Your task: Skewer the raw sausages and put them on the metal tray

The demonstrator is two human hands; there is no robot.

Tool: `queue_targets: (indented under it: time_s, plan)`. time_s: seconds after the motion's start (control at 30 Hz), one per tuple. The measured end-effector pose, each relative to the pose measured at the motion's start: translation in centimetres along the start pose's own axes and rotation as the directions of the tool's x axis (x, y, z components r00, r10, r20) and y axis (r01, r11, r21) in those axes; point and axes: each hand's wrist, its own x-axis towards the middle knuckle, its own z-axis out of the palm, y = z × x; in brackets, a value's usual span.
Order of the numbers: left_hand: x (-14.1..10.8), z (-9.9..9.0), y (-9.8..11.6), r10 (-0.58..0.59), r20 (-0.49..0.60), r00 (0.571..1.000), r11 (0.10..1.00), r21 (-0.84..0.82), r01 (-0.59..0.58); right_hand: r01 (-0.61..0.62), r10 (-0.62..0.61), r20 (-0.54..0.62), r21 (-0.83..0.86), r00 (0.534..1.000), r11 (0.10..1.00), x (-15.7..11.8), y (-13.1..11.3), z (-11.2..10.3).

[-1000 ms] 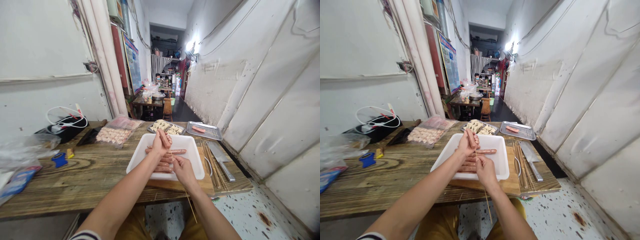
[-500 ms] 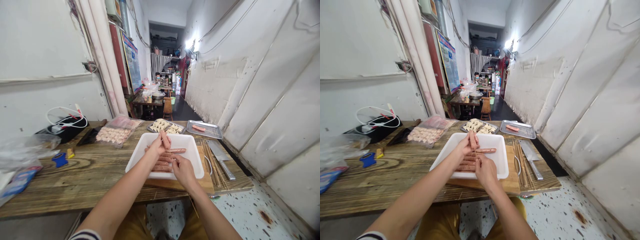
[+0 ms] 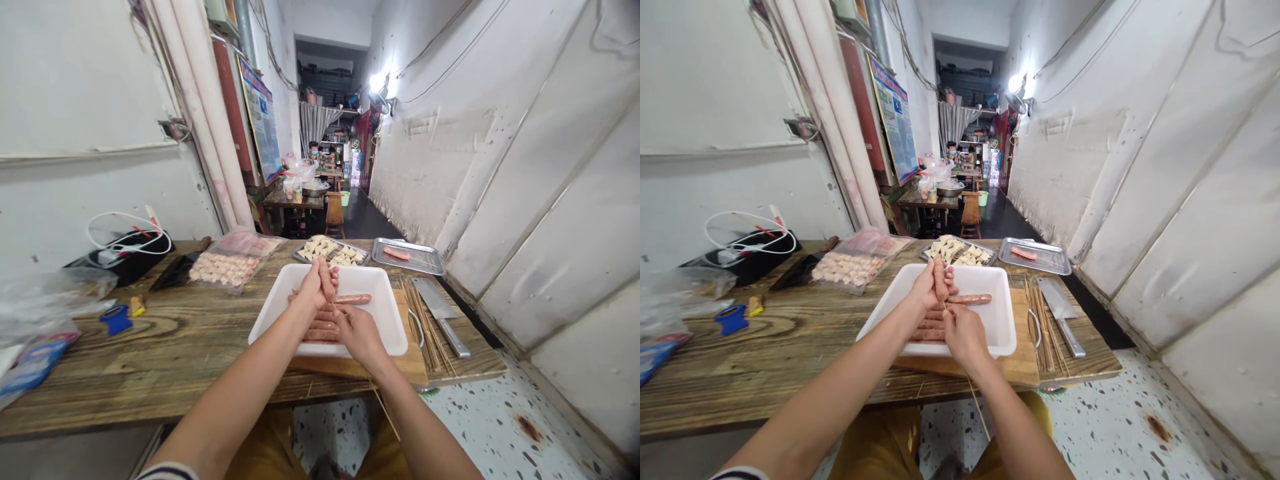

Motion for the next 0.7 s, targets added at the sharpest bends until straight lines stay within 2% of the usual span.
queue_targets:
  time_s: [0.13, 0.27, 0.47, 0.57, 0.7]
  plan:
    - [-0.4, 0.2, 0.2, -0.001, 0.103, 0.995, 0.998, -0.069, 0.008, -0.036, 0.040, -0.024, 0.159, 0.999, 0.987, 0.5, 0.4, 0.8]
    - [-0.8, 0.5, 0.2, 0.047, 0.136, 0.990, 0.993, -0.118, -0.031, -0.037, 0.046, -0.026, 0.289, 0.999, 0.957, 0.4, 0.5, 1.0]
    - [-1.3, 0.9, 0.1, 0.040, 0.157, 0.987, 0.988, -0.151, -0.016, 0.023, 0.001, -0.098, 0.240, 0.995, 0.971, -0.6, -0.1, 0.8]
    - [-1.4, 0.9, 0.0, 0.036, 0.151, 0.988, 0.988, -0.157, -0.012, 0.041, -0.022, -0.093, 0.216, 0.995, 0.975, -0.8, -0.3, 0.6]
    - [-1.2, 0.9, 0.0, 0.007, 0.124, 0.992, 0.991, -0.131, 0.010, 0.005, 0.010, -0.068, 0.219, 0.998, 0.976, -1.0, -0.5, 0.3]
